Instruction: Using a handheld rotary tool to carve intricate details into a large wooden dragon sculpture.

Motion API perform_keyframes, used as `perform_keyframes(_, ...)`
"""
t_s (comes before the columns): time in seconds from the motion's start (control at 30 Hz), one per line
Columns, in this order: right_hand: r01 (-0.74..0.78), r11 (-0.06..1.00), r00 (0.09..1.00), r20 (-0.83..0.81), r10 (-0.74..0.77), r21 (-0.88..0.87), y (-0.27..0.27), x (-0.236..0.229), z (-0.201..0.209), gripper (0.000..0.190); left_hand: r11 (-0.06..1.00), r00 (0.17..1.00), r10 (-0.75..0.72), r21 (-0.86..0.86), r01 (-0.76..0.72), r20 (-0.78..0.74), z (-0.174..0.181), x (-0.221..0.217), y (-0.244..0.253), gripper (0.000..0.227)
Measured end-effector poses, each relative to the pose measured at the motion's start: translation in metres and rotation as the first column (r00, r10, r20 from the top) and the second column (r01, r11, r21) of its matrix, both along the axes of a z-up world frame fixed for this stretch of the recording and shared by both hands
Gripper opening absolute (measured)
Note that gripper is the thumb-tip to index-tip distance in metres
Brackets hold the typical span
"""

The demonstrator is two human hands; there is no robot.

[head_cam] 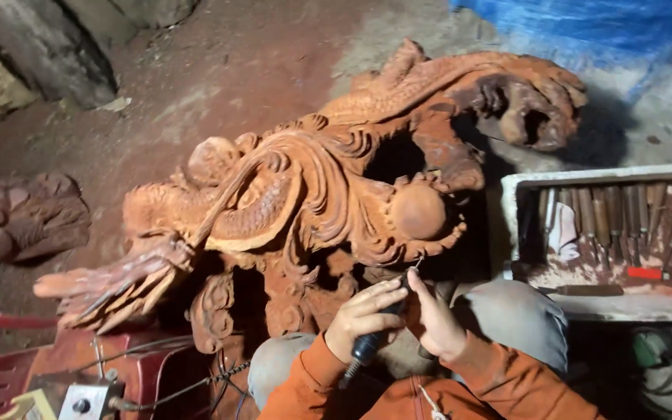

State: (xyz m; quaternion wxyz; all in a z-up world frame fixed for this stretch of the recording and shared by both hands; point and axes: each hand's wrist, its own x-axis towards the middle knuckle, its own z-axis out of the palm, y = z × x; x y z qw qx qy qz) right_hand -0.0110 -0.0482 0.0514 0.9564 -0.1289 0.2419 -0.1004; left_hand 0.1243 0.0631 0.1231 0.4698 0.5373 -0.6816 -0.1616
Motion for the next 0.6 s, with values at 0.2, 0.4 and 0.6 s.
perform_keyframes(0.2,0.194,0.956,0.883,-0.385,-0.267,-0.218,-0.012,0.019,-0.004,0.056,0.999,0.995,-0.002,0.047,0.007,-0.095,-0.028,0.014,-0.018,0.014)
perform_keyframes(0.4,0.193,0.924,0.864,-0.389,-0.32,-0.33,-0.016,0.021,-0.011,0.055,0.999,0.997,0.011,0.052,-0.007,-0.073,-0.038,0.015,-0.027,0.019)
perform_keyframes(0.6,0.215,0.934,0.851,-0.414,-0.323,-0.286,-0.017,0.024,-0.004,0.057,0.997,0.998,-0.01,0.082,0.014,-0.057,-0.039,0.018,-0.03,0.014)
